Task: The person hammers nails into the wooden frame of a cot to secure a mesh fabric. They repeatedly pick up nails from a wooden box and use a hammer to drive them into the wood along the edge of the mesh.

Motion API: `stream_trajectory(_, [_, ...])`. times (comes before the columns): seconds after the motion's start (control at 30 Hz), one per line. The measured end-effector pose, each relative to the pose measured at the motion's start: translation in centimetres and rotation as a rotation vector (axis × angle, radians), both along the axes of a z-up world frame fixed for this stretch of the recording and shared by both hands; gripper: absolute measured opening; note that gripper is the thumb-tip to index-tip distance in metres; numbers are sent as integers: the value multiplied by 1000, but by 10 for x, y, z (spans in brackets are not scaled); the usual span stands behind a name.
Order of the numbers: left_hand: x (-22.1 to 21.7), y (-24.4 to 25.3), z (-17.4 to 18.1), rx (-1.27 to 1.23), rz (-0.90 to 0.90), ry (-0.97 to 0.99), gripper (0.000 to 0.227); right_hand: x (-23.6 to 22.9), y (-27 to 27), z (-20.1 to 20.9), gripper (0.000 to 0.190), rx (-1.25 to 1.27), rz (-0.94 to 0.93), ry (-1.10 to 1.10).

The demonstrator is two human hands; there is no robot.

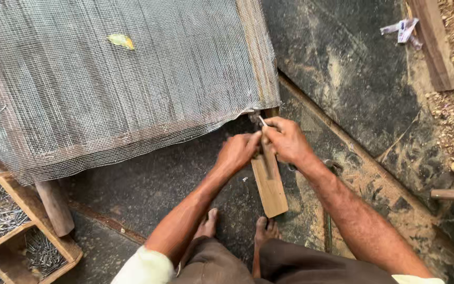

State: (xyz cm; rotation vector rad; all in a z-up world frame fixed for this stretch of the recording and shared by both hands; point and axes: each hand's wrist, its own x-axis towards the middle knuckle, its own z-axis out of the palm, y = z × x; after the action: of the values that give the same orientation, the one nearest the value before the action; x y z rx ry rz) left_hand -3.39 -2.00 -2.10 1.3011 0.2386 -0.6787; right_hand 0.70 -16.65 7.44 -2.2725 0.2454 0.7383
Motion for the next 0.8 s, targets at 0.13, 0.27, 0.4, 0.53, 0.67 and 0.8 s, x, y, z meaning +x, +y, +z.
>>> stream_trajectory(0.13, [5,48,26,837,200,-956,33,-24,-26,-23,26,226,-204,55])
stream_trajectory(0.27, [46,46,28,945,7,-1063,29,-54,-32,-53,25,463,-376,90])
stream_trajectory(0.4, [69,40,8,832,64,-863,20,-103,-66,-75,30,182,22,-385])
stream_trajectory(0.53, [74,41,-4,863,-35,-682,27,-152,-160,-69,52,-495,-169,-463])
stream_trajectory(0.67, [90,41,10,846,-115,-591,29,-208,-229,-80,66,-863,-27,-310])
stream_trajectory(0.8, [82,37,12,886,-110,-677,27,-236,-258,-91,51,-585,-129,-52])
